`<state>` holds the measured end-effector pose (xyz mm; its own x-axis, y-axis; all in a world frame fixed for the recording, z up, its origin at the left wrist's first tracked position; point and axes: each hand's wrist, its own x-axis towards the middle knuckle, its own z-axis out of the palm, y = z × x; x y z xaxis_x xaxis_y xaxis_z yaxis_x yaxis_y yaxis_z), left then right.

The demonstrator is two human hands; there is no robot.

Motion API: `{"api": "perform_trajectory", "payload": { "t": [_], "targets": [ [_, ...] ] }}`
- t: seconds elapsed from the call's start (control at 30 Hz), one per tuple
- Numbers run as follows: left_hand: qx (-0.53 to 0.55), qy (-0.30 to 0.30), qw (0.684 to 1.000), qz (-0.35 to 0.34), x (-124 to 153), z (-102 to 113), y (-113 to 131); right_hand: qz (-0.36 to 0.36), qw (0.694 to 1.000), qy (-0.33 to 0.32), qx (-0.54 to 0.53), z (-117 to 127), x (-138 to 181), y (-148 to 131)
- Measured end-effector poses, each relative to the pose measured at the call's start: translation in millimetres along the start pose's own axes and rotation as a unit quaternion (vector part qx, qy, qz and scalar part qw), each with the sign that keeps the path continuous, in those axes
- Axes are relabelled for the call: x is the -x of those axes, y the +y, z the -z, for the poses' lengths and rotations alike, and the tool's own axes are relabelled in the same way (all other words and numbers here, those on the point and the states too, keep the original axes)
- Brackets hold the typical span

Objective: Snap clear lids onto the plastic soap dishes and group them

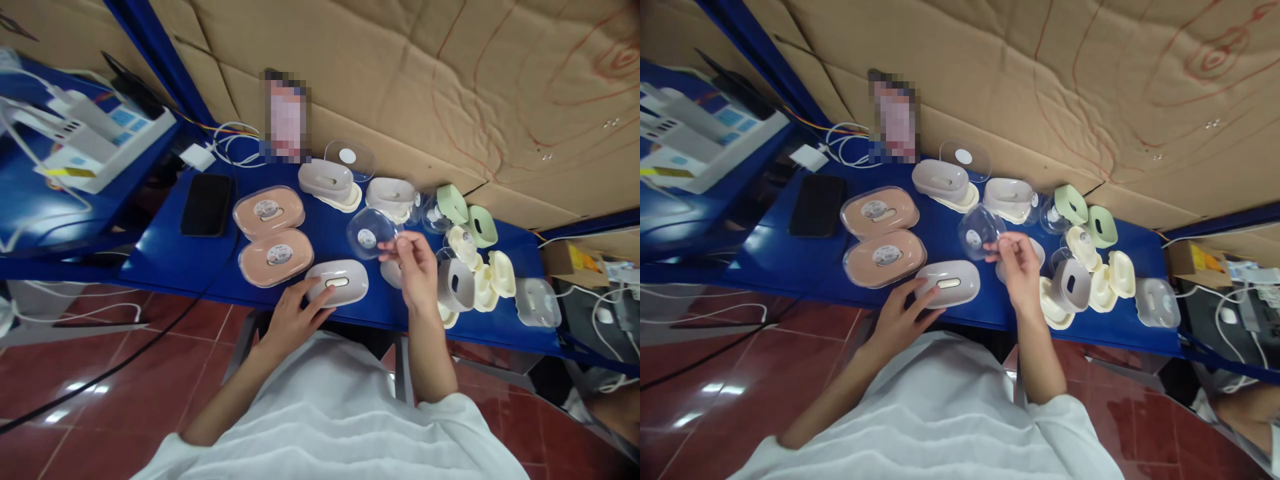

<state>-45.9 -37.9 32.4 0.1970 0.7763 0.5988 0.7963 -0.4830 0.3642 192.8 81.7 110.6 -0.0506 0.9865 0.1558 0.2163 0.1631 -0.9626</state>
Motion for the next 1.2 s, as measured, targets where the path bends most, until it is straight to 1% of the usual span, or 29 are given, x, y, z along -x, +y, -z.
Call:
{"api": "perform_trajectory", "payload": {
  "t": [0.07, 0.1, 0.17, 0.23, 0.33, 0.4, 0.53, 0.57, 0.6, 0.73, 0.93, 1.1, 1.2],
  "targets": [
    [-0.013, 0.036, 0.999, 0.012, -1.9, -4.1, 0.3, -0.039, 0.996, 0.011, -0.079, -2.1, 26.3, 3.4],
    [-0.019, 0.041, 0.999, 0.014, -3.3, -5.3, 0.2, -0.044, 0.996, 0.013, -0.076, -4.5, 39.0, 6.0],
    [-0.020, 0.019, 1.000, 0.012, -6.2, -5.5, -0.3, -0.031, 0.999, 0.010, -0.006, -9.3, 61.9, 10.3],
    [-0.006, -0.018, 1.000, 0.008, -8.3, -3.9, -1.2, -0.004, 0.993, -0.007, 0.115, -11.1, 79.2, 10.4],
    [0.023, -0.045, 0.999, 0.014, -9.1, -0.8, -2.7, 0.056, 0.956, -0.030, 0.286, -6.6, 90.7, 4.7],
    [0.031, -0.053, 0.998, 0.023, -8.5, 0.1, -3.3, 0.111, 0.927, -0.056, 0.354, -2.1, 89.3, 2.5],
    [0.042, -0.060, 0.997, 0.027, -6.8, 0.6, -3.1, 0.237, 0.862, -0.180, 0.411, -0.7, 79.4, 11.2],
    [0.044, -0.059, 0.997, 0.030, -6.5, 1.0, -2.9, 0.256, 0.851, -0.191, 0.416, -2.1, 78.1, 15.2],
    [0.045, -0.058, 0.997, 0.034, -6.2, 1.5, -2.7, 0.270, 0.846, -0.188, 0.420, -3.9, 77.5, 19.1],
    [0.048, -0.066, 0.996, 0.045, -6.3, 3.6, -2.4, 0.284, 0.851, -0.150, 0.415, -8.7, 79.4, 30.4],
    [0.062, -0.099, 0.992, 0.046, -10.0, 1.2, -2.6, 0.269, 0.871, -0.158, 0.381, -1.5, 73.4, 35.4],
    [0.051, -0.094, 0.994, 0.037, -11.9, -0.3, 0.1, 0.276, 0.880, -0.146, 0.358, 3.4, 73.5, 44.0],
    [0.049, -0.077, 0.996, 0.025, -13.5, -1.7, 3.7, 0.278, 0.876, -0.149, 0.365, 7.3, 75.1, 47.0]
  ]
}}
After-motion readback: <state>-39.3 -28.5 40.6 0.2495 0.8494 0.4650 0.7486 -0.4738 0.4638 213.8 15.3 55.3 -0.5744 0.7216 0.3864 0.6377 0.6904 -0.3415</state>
